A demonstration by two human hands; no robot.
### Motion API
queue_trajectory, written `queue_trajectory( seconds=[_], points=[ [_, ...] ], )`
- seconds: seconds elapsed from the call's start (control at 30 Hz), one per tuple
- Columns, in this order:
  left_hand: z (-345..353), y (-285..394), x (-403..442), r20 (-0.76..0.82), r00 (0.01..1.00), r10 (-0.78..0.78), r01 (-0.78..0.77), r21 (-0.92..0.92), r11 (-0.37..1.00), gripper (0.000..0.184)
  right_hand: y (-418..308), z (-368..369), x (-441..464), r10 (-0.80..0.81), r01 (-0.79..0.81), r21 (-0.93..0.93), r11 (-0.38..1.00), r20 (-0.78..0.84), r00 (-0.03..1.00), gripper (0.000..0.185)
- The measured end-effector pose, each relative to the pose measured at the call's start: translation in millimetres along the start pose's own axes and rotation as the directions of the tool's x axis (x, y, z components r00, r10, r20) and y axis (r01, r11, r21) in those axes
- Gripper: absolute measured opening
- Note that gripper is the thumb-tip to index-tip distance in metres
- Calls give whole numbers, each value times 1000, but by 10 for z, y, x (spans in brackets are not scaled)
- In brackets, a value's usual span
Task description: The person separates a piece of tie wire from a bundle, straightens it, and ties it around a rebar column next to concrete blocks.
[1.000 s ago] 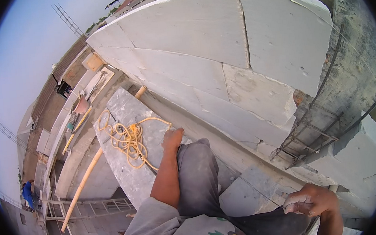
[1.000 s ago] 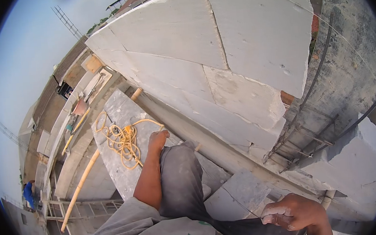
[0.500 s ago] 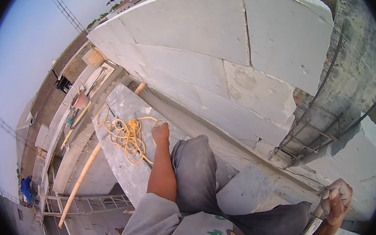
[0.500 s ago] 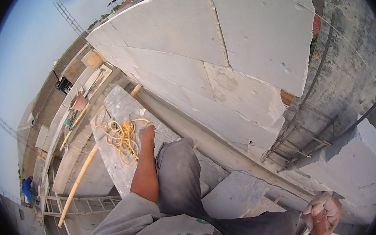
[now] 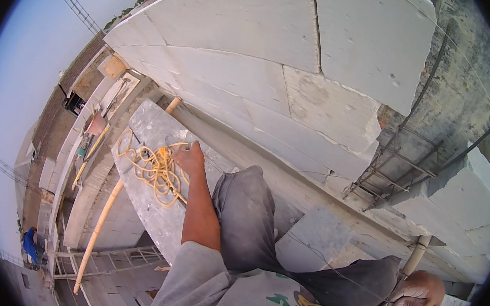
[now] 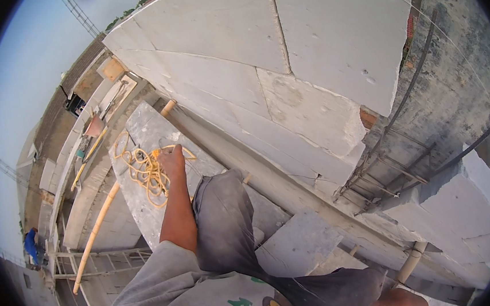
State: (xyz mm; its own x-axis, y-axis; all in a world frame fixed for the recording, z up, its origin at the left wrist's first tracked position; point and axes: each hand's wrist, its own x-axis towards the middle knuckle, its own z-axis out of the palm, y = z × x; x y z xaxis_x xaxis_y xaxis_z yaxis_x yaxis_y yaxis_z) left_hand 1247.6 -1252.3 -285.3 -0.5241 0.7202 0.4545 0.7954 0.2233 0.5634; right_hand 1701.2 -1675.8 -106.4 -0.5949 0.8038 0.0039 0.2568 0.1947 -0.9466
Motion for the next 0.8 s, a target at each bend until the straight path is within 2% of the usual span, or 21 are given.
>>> queue_trajectory(
  seconds=[0.1, 0.13, 0.17, 0.2, 0.27, 0.3, 0.4, 0.43, 0.53, 0.6, 0.67, 0.73, 0.8],
  points=[
    [137, -182, 39, 57, 992, -116, 119, -62, 991, 37, -94, 67, -13, -120, 91, -122, 988, -266, 956, 15],
    [188, -282, 77, 136, 966, -219, 238, -144, 961, 35, -142, 115, -10, -163, 111, -164, 980, -351, 922, 15],
    [228, -385, 121, 224, 924, -311, 358, -214, 909, 33, -242, 141, 40, -134, 11, -260, 966, -460, 878, 14],
    [271, -482, 158, 318, 864, -389, 477, -272, 836, 31, -251, 186, 34, -24, -117, -222, 968, -546, 838, 9],
    [189, -524, 91, 421, 755, -502, 655, -505, 562, 22, -228, 283, 15, 185, -361, -113, 926, -697, 693, 8],
    [146, -513, 57, 488, 690, -534, 713, -585, 387, 18, -141, 250, 118, -93, -424, -581, 694, -657, 748, 15],
    [39, -524, 61, 554, 571, -605, 756, -642, 126, 6, 3, 267, 199, 170, -544, -452, 708, -638, 751, 20],
    [81, -643, 107, 600, 587, -544, 751, -654, 88, 5, 84, 307, 173, 216, -578, -450, 680, -630, 746, 25],
    [6, -699, 122, 685, 522, -508, 797, -604, 3, 8, 168, 232, 31, 320, -625, -470, 623, -576, 752, 30],
    [-74, -601, 78, 721, 545, -429, 802, -597, 15, 12, 77, 89, -34, 249, -672, -369, 642, -728, 638, 21],
    [-158, -439, 33, 729, 561, -392, 797, -604, 16, 16, 56, 20, -46, 179, -682, -349, 643, -797, 577, 18],
    [-237, -227, 90, 709, 584, -396, 778, -627, 24, 19, 130, 55, -38, 109, -667, -402, 628, -803, 586, 19],
    [-323, -83, 102, 706, 605, -368, 791, -587, 173, 24, 247, 128, -18, 137, -737, -481, 475, -787, 601, 18]
  ],
)
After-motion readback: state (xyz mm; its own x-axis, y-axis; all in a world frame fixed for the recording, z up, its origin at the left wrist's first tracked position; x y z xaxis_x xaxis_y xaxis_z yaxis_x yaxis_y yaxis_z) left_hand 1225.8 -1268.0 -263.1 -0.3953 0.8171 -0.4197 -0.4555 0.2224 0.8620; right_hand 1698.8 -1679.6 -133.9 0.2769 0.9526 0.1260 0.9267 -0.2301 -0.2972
